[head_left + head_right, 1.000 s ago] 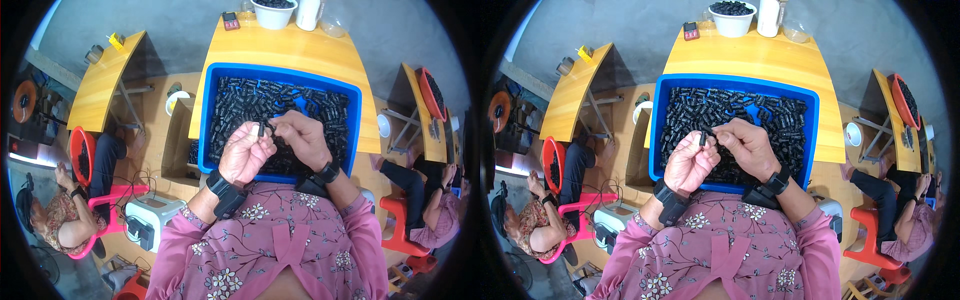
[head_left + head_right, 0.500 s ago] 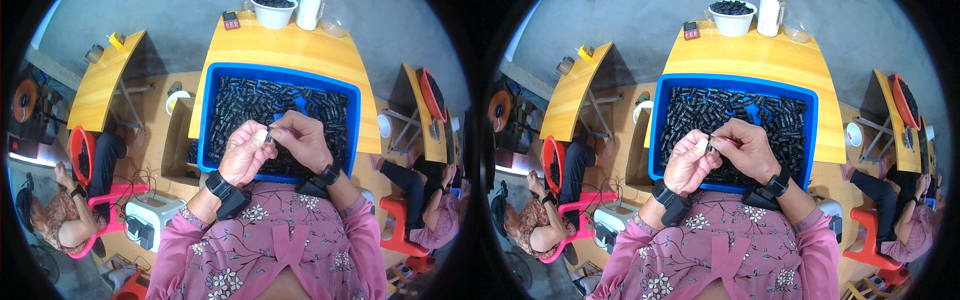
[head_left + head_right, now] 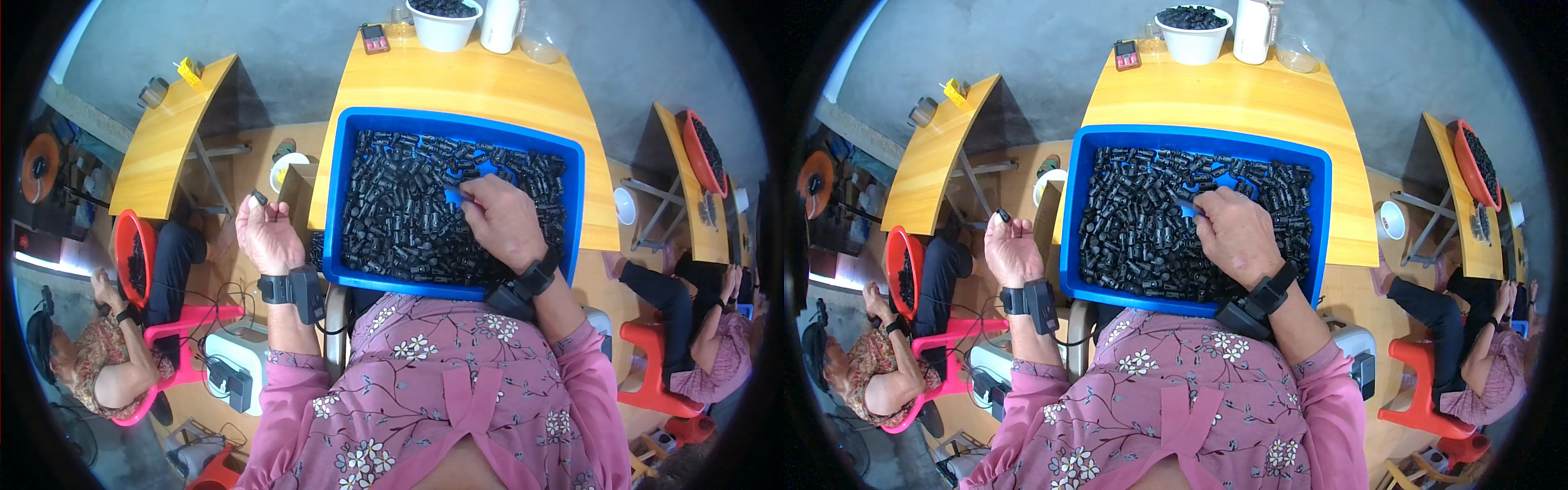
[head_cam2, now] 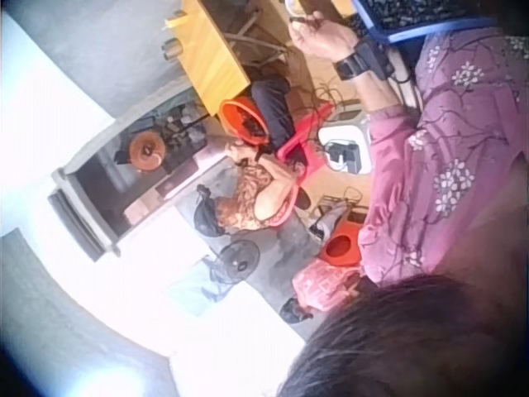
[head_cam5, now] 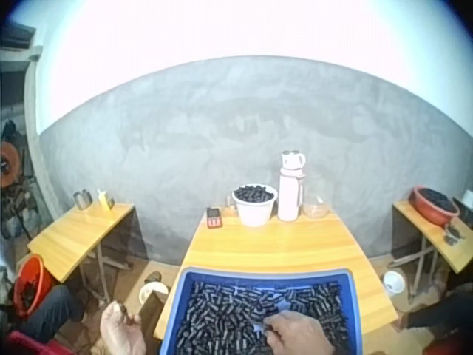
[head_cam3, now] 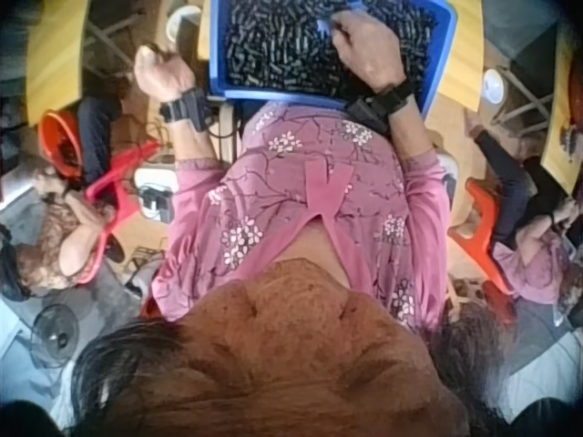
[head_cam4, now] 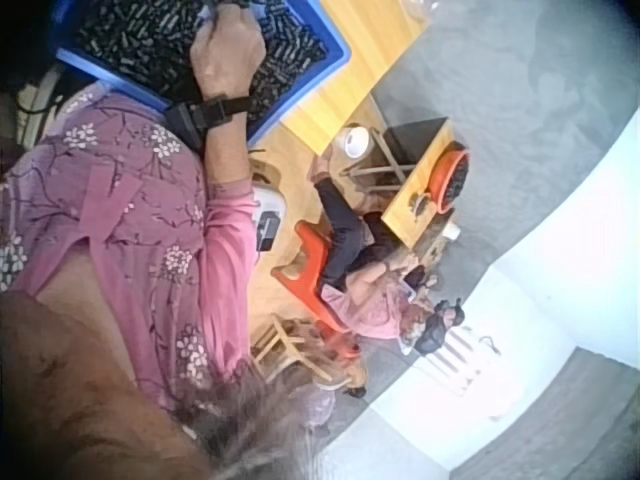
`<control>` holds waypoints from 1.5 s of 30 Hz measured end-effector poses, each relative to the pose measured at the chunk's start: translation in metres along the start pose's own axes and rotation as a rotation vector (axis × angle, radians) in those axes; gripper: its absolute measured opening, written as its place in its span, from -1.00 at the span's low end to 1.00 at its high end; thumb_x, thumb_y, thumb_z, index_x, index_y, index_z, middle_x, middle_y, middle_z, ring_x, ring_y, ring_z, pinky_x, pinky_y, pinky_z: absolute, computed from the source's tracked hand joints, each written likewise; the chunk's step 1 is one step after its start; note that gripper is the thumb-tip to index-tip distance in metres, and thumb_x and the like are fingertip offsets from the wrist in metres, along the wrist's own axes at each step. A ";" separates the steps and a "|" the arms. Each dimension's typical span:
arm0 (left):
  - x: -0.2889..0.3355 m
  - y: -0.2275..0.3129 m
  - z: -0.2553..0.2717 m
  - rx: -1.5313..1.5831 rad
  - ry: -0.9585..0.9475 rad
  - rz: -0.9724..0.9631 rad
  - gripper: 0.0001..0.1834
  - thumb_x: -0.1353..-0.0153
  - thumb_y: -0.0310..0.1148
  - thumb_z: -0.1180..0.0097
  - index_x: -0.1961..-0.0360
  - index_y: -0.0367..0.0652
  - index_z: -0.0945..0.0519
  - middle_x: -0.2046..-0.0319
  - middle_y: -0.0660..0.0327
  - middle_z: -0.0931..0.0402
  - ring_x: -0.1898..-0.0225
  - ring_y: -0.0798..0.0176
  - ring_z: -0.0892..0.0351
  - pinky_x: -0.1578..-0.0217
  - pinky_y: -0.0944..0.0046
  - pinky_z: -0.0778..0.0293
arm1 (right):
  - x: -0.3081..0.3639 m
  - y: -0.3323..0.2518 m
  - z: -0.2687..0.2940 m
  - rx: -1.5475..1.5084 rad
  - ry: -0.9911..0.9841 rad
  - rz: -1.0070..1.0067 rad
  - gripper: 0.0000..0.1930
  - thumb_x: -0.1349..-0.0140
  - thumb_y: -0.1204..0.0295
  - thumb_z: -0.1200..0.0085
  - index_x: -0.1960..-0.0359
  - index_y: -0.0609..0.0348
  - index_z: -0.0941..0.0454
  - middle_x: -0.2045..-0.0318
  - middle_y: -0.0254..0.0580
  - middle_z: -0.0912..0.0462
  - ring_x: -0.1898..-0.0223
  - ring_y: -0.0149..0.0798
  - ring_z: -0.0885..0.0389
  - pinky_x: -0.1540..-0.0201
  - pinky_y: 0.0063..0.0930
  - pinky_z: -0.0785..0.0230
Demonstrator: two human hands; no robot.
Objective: Assembling small plastic components by inserting white and pink pins into black plastic housings.
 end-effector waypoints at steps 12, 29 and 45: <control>0.003 -0.003 0.009 -0.330 0.113 -0.129 -0.82 -0.29 -0.43 -0.15 0.08 -0.04 -0.53 0.25 0.46 -0.55 0.31 0.53 -0.46 0.23 0.39 -0.31 | -0.002 -0.011 0.000 0.121 -0.243 0.068 -0.87 -0.09 0.51 -0.07 0.32 0.17 -0.62 0.31 -0.06 -0.54 0.25 0.06 -0.61 0.19 -0.11 -0.50; 0.126 -0.052 -0.096 -0.151 -0.740 0.772 -0.84 -0.42 -0.35 -0.06 0.13 -0.23 -0.51 0.38 0.17 -0.59 0.47 0.37 -0.57 0.41 0.37 -0.55 | 0.003 -0.018 0.010 -0.583 -0.068 0.039 -0.79 -0.09 0.61 -0.26 0.20 0.26 -0.66 0.45 -0.24 -0.54 0.42 -0.39 -0.50 0.33 -0.54 -0.35; 0.128 -0.062 -0.085 0.022 -0.708 0.926 -0.90 -0.32 -0.55 -0.09 0.15 -0.24 -0.54 0.36 0.15 -0.58 0.36 0.29 -0.60 0.32 0.27 -0.53 | 0.006 -0.011 -0.002 -0.797 -0.051 -0.022 -0.73 -0.16 0.61 -0.22 0.08 0.27 -0.66 0.38 -0.30 -0.64 0.36 -0.55 -0.54 0.27 -0.65 -0.41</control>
Point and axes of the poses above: each hand's wrist, its own x-axis away from the middle knuckle, its own z-axis out of the back of the hand, y = z × x, the point moved 3 cm from there along -x, towards the middle knuckle
